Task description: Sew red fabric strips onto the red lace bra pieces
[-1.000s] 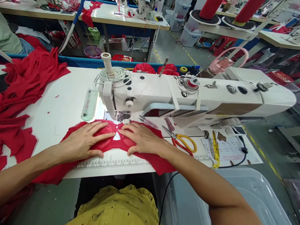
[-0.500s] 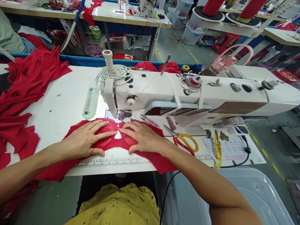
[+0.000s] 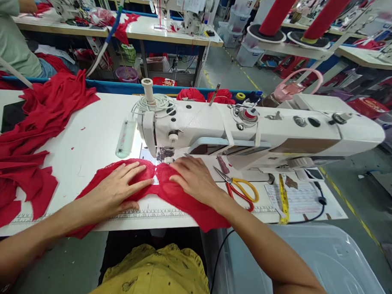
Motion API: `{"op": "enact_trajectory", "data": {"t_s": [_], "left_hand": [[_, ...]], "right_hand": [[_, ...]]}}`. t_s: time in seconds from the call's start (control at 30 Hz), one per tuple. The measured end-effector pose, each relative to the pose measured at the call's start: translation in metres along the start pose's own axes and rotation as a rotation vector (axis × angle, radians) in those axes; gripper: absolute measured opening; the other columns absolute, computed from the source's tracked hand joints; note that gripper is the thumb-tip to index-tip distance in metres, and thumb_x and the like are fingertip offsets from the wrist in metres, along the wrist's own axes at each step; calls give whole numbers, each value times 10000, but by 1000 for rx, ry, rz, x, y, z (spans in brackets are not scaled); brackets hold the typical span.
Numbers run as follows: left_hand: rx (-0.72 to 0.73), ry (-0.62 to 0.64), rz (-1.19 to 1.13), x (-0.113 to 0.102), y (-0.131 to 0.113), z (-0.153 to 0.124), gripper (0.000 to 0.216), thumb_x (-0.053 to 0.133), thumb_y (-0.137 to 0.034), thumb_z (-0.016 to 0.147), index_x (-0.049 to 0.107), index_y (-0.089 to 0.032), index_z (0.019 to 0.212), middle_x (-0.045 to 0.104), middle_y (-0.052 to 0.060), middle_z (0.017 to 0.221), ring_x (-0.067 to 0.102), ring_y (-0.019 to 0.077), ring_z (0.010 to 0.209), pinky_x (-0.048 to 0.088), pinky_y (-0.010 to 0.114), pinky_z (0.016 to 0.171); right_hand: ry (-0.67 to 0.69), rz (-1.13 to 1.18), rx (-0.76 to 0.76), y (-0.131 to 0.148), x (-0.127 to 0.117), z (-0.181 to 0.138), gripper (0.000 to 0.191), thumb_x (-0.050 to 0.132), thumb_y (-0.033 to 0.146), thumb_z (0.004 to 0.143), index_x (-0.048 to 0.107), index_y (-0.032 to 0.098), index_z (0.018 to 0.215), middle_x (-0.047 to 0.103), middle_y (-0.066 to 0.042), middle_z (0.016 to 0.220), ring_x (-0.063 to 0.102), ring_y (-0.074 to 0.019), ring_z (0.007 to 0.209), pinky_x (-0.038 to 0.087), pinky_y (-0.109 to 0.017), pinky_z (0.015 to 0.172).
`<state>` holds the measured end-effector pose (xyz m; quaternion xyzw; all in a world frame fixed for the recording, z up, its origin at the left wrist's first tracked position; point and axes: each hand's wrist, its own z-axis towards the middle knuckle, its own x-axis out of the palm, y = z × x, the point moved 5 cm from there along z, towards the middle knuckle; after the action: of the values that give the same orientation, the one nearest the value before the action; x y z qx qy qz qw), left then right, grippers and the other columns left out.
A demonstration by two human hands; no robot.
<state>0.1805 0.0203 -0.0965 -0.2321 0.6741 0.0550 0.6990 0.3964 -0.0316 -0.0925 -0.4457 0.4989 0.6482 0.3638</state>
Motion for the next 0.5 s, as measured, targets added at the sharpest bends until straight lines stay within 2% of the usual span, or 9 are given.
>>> {"op": "enact_trajectory", "data": {"t_s": [0.07,0.13,0.2,0.27,0.37,0.47,0.5], "left_hand": [[-12,-75,-57,-3,-18,-6,432,609,-369,938,563,-278,1357,554,128,1392,509,329,1271,466,504,1015],[-70,-131,-150,0,-35,-11,332,517,-344,984,608,-246,1288,662,116,1163,622,264,1020,533,404,837],[-145,-181,-286,4,-49,-14,280,474,-352,1001,672,-223,1153,692,81,952,632,211,826,513,330,715],[-232,-194,-474,9,-60,-14,291,463,-378,1003,700,-210,985,677,44,812,609,174,715,478,290,653],[-403,-161,-851,16,-71,-9,389,441,-478,995,668,-192,862,655,29,761,600,157,675,469,262,606],[-561,-165,-1311,22,-81,-1,474,492,-628,924,646,-181,962,676,53,879,649,190,818,531,280,698],[-591,-180,-1443,22,-85,1,504,527,-659,892,639,-176,984,676,57,910,650,195,852,540,292,738]], "right_hand": [[-98,-119,128,-10,-2,-5,369,497,326,993,595,195,1324,604,-145,1290,538,-329,1184,402,-501,1020],[-119,-172,140,-17,2,-8,347,500,309,985,611,180,1287,584,-163,1324,517,-350,1207,399,-524,1006],[-138,-159,90,-19,7,-8,271,483,278,983,652,194,1178,590,-147,1323,512,-339,1218,411,-521,994],[-159,-127,74,-19,12,-8,221,456,236,982,661,203,1057,618,-132,1279,531,-315,1201,435,-494,978],[-177,-116,141,-7,16,-12,228,397,204,993,624,180,993,680,-149,1078,627,-289,1006,501,-429,845],[-193,-85,180,28,8,-30,276,321,230,1029,589,178,991,683,-95,847,643,-227,688,503,-347,621],[-185,-5,154,43,2,-38,277,316,246,1038,585,193,995,684,-74,846,649,-211,681,504,-327,610]]}}
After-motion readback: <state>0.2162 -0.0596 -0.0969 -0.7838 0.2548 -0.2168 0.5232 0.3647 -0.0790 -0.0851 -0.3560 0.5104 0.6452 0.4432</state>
